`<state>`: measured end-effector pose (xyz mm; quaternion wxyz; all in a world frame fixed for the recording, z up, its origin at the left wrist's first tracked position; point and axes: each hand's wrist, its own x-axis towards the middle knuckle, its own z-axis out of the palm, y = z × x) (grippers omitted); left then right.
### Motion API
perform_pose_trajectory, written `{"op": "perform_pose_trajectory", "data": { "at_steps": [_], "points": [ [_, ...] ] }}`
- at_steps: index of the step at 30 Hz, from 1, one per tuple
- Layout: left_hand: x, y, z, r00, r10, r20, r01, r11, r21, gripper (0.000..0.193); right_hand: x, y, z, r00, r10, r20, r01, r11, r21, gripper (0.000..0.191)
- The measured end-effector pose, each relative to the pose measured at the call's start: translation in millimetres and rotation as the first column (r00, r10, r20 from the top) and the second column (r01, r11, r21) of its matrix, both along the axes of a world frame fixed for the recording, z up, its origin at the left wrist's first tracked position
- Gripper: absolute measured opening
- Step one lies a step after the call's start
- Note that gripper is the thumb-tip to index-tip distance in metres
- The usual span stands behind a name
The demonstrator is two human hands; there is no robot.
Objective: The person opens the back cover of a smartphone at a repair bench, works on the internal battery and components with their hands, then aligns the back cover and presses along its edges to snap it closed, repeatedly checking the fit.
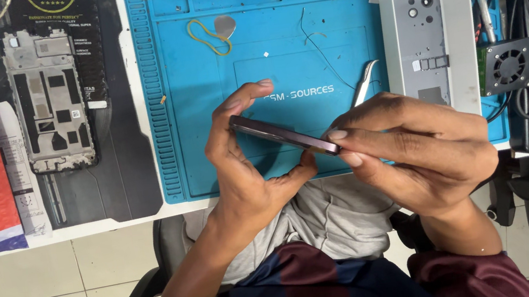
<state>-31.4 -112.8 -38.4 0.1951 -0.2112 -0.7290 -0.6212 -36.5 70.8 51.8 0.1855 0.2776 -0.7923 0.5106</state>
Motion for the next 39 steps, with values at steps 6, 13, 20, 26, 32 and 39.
{"op": "perform_pose_trajectory", "data": {
  "at_steps": [6,13,20,26,32,39],
  "points": [
    [4,3,0,1.000,-0.024,0.000,0.024,1.000,0.013,0.111,-5,1,-21,0.994,0.053,0.092,-0.050,0.998,-0.032,0.015],
    [-5,-14,13,0.999,-0.031,-0.040,0.020,0.967,-0.254,0.092,-6,9,-5,0.983,-0.106,0.150,0.124,0.985,-0.118,0.014],
    [0,-18,26,0.935,-0.114,-0.336,-0.183,0.659,-0.730,0.074,-3,44,57,0.928,0.015,0.372,-0.124,0.955,0.271,0.015],
    [-1,-18,18,0.925,-0.253,-0.284,-0.069,0.622,-0.780,0.060,-16,64,57,0.809,0.106,0.578,-0.381,0.844,0.378,0.017],
    [-4,-20,21,0.900,-0.283,-0.333,-0.120,0.571,-0.812,0.064,-16,65,54,0.801,0.095,0.591,-0.406,0.812,0.420,0.014],
    [-10,-29,40,0.865,-0.372,-0.336,-0.153,0.443,-0.883,0.063,-15,59,52,0.794,0.044,0.606,-0.380,0.814,0.440,0.016]
  ]
}}
